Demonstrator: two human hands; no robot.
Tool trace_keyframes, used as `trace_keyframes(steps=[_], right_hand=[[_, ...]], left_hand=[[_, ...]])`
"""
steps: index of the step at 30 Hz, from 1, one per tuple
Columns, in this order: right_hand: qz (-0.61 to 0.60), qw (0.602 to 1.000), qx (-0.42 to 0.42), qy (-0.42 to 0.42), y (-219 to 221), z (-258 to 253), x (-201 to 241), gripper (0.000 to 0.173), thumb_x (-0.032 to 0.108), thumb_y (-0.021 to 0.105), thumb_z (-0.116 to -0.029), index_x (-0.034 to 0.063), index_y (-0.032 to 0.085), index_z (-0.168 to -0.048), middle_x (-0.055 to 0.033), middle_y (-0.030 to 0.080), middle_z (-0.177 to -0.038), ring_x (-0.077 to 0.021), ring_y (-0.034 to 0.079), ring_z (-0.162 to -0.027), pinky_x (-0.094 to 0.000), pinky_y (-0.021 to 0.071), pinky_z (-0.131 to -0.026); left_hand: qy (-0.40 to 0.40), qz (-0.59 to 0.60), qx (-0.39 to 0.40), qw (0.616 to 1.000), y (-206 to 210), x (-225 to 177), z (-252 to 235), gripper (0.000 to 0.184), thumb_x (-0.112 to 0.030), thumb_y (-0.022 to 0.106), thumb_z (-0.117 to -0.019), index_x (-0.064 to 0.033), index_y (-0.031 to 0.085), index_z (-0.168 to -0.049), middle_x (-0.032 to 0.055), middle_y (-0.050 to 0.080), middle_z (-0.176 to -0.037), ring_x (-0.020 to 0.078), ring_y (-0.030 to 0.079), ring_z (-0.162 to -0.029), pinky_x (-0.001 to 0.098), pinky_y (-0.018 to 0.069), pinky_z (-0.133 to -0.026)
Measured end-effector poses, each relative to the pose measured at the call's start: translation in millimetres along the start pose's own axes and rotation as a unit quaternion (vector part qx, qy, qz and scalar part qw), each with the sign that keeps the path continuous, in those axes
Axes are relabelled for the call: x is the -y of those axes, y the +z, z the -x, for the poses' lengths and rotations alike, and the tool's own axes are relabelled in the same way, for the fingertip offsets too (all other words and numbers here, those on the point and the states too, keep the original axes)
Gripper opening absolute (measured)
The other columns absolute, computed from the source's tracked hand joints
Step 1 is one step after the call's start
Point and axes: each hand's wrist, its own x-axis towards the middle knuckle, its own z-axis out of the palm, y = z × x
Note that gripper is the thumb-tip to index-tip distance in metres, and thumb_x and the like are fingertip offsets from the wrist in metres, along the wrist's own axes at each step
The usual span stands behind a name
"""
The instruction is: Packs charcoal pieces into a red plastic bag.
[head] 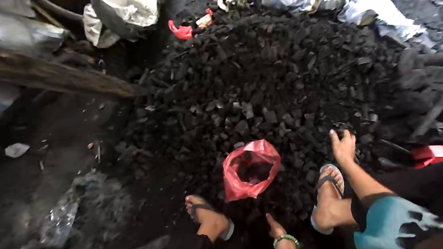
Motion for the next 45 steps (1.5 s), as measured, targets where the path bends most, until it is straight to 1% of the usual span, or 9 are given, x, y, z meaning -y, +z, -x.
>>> trace_keyframes(steps=[6,14,18,21,26,29,34,39,45], right_hand=[[0.081,0.989,0.114,-0.057,63,15,-54,0.078,0.052,0.054,-0.1025,0.013,0.026,-0.163,-0.0305,0.008,-0.168,-0.051,0.017,-0.153,-0.0693,0.022,-0.119],[0.022,0.992,0.072,-0.1,78,54,-37,0.06,0.041,0.058,-0.1019,0.009,0.047,-0.151,-0.033,0.034,-0.156,-0.0541,0.04,-0.139,-0.0698,0.0355,-0.109],[-0.027,0.998,0.052,-0.016,87,27,-6,0.086,0.053,0.063,-0.0978,0.0237,0.018,-0.166,-0.0324,0.014,-0.165,-0.0566,0.027,-0.146,-0.0711,0.0309,-0.111],[0.021,0.997,0.072,-0.005,101,24,15,0.092,0.058,0.067,-0.0934,0.0315,0.016,-0.166,-0.029,0.003,-0.168,-0.0589,0.023,-0.147,-0.0724,0.0302,-0.11],[0.073,0.986,0.126,-0.087,92,41,-8,0.088,0.049,0.068,-0.0958,0.0187,0.022,-0.164,-0.0316,0.04,-0.154,-0.0539,0.045,-0.135,-0.0688,0.0383,-0.107],[0.051,0.976,0.198,-0.071,89,54,-16,0.079,0.048,0.063,-0.0997,0.0143,0.026,-0.162,-0.0255,0.043,-0.156,-0.0456,0.047,-0.139,-0.065,0.0383,-0.111],[-0.012,0.987,0.16,-0.032,107,49,-1,0.089,0.05,0.07,-0.0937,0.0191,0.025,-0.164,-0.0324,0.024,-0.162,-0.0522,0.035,-0.143,-0.0678,0.0348,-0.111],[0.004,0.976,0.217,-0.03,106,52,2,0.069,0.042,0.067,-0.098,0.0157,0.041,-0.156,-0.0309,0.037,-0.155,-0.0491,0.041,-0.14,-0.0659,0.0376,-0.11],[-0.216,0.94,0.258,-0.058,84,61,-3,0.04,0.021,0.049,-0.1012,0.0049,0.059,-0.137,-0.0158,0.058,-0.14,-0.0267,0.055,-0.126,-0.0511,0.0451,-0.103]], left_hand=[[-0.069,0.062,0.088,0.992,43,-37,31,0.078,-0.068,0.026,-0.1037,-0.0171,0.023,-0.162,0.0239,0.029,-0.163,0.0494,0.035,-0.142,0.0781,0.039,-0.094],[-0.067,0.101,0.123,0.985,90,-93,72,0.07,-0.06,0.02,-0.1082,-0.0139,0.025,-0.161,0.0215,0.026,-0.164,0.0433,0.034,-0.146,0.0737,0.0398,-0.101],[-0.05,0.109,0.057,0.991,73,-66,30,0.069,-0.056,0.032,-0.1085,-0.0128,0.021,-0.161,0.0253,0.029,-0.161,0.05,0.04,-0.139,0.0751,0.0431,-0.094],[-0.044,0.099,0.075,0.991,63,-71,19,0.062,-0.048,0.032,-0.1108,-0.0157,0.018,-0.162,0.0238,0.027,-0.163,0.0491,0.04,-0.14,0.0734,0.0455,-0.093],[-0.023,0.047,0.091,0.994,77,-78,29,0.061,-0.042,0.035,-0.1117,-0.0153,0.016,-0.162,0.0205,0.027,-0.164,0.0458,0.037,-0.143,0.0743,0.0431,-0.096],[-0.003,0.031,0.129,0.991,83,-73,35,0.063,-0.047,0.034,-0.1112,-0.0155,0.014,-0.163,0.0206,0.025,-0.165,0.0459,0.034,-0.145,0.075,0.0401,-0.099],[0.021,-0.005,0.152,0.988,100,-88,35,0.071,-0.053,0.034,-0.1094,-0.0031,0.027,-0.159,0.027,0.03,-0.161,0.0461,0.037,-0.143,0.0729,0.0406,-0.102],[0.018,-0.014,0.134,0.991,105,-97,34,0.076,-0.058,0.037,-0.1071,-0.0023,0.026,-0.158,0.0272,0.027,-0.161,0.0455,0.032,-0.146,0.0731,0.0364,-0.106],[0.122,-0.041,0.225,0.966,99,-98,65,0.063,-0.051,0.035,-0.1094,-0.0143,0.03,-0.16,0.0201,0.032,-0.162,0.0424,0.037,-0.144,0.0727,0.0393,-0.103]])
